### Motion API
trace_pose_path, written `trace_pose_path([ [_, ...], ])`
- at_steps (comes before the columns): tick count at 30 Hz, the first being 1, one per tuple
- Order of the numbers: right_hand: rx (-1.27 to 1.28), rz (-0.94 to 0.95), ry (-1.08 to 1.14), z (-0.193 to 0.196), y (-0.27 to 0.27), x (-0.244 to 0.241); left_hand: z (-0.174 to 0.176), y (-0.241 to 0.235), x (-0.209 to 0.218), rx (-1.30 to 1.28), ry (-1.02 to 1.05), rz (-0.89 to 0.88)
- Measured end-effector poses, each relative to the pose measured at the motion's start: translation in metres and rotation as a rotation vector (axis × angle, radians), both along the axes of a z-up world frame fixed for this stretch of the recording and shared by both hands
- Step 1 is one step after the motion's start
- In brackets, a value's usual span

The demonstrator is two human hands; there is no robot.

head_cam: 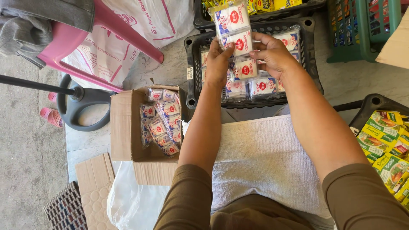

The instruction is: The person organizes small packages of food, transferring them from a cardboard box into a plastic crate.

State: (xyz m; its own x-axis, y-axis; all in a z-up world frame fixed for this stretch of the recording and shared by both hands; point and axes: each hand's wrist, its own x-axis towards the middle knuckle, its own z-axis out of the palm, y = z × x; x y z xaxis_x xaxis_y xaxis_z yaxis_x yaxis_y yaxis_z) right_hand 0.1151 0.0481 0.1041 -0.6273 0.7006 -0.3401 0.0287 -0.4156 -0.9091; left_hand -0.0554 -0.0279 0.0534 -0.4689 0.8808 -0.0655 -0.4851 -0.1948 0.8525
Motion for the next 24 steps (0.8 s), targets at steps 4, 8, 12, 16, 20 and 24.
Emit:
trace_pose_path([
  [4, 0.006, 0.004, -0.036, -0.008, 0.002, -0.003, -0.004, 0.002, 0.001, 0.034, 0.047, -0.009],
  [8, -0.042, 0.074, -0.104, -0.03, 0.006, -0.009, -0.005, 0.003, 0.002, -0.112, 0.064, 0.014],
  [12, -0.056, 0.126, -0.204, -0.052, 0.007, -0.02, -0.047, 0.013, -0.013, -0.228, 0.085, 0.069],
  [16, -0.084, 0.136, -0.253, -0.061, 0.005, -0.029, -0.06, 0.017, -0.02, -0.276, 0.104, 0.075],
  [20, -0.103, 0.123, -0.285, -0.066, 0.003, -0.033, -0.06, 0.018, -0.022, -0.44, 0.192, 0.071],
  [24, -0.118, 0.096, -0.308, -0.066, 0.003, -0.034, -0.068, 0.022, -0.023, -0.476, 0.187, 0.077],
])
